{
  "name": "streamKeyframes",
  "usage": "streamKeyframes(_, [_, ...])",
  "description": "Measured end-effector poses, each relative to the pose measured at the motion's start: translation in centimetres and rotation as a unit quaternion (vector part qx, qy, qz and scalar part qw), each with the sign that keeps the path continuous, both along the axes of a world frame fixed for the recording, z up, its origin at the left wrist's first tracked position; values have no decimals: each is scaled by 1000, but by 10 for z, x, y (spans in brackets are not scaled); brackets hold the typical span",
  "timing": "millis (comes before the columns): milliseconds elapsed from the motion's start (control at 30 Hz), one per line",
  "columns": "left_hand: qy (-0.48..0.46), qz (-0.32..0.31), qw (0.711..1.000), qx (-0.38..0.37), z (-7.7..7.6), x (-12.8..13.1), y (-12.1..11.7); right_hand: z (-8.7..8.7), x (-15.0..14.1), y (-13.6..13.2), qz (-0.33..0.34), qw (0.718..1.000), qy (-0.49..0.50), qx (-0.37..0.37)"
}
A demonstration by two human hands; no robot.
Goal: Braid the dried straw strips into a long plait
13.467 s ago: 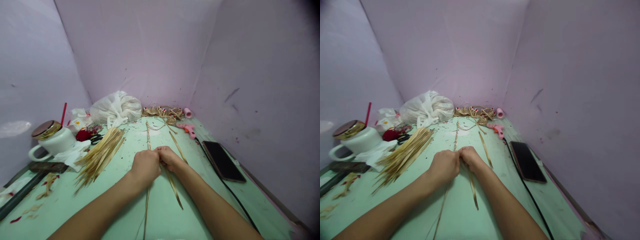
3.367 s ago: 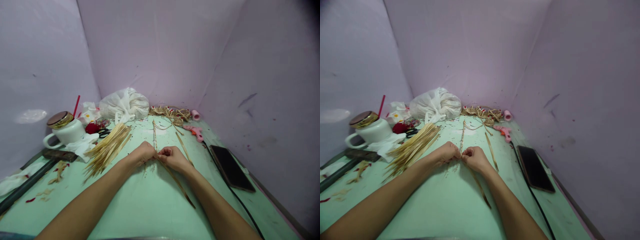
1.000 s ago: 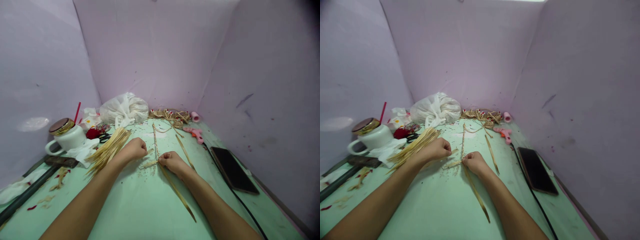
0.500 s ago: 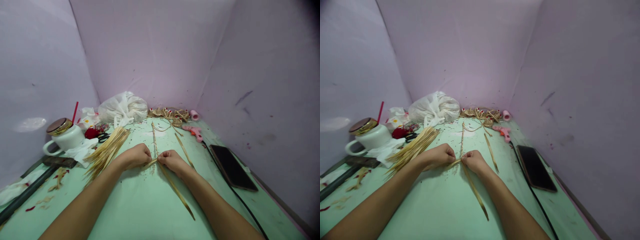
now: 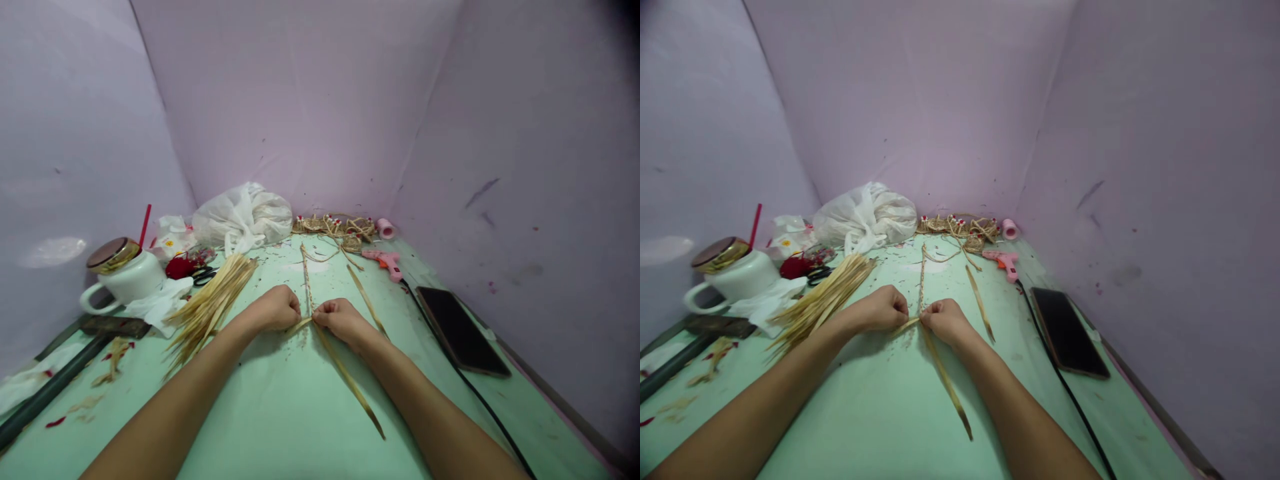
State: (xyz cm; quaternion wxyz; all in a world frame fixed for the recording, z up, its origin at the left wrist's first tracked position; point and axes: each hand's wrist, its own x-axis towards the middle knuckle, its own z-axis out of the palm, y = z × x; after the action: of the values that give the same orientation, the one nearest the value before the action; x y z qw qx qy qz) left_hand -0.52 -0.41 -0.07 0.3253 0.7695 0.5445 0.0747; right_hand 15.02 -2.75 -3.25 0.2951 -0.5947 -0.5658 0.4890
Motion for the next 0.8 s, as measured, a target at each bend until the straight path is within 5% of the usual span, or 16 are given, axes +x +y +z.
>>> streamKeyframes(367, [-108,-6,982,-152,2,-4,3,-1,-1,0,-21,1000,13,-9])
streamKeyframes(800, [-140,67,969,-193,1,9,-3,0,0,0,-15,1000,19,-11])
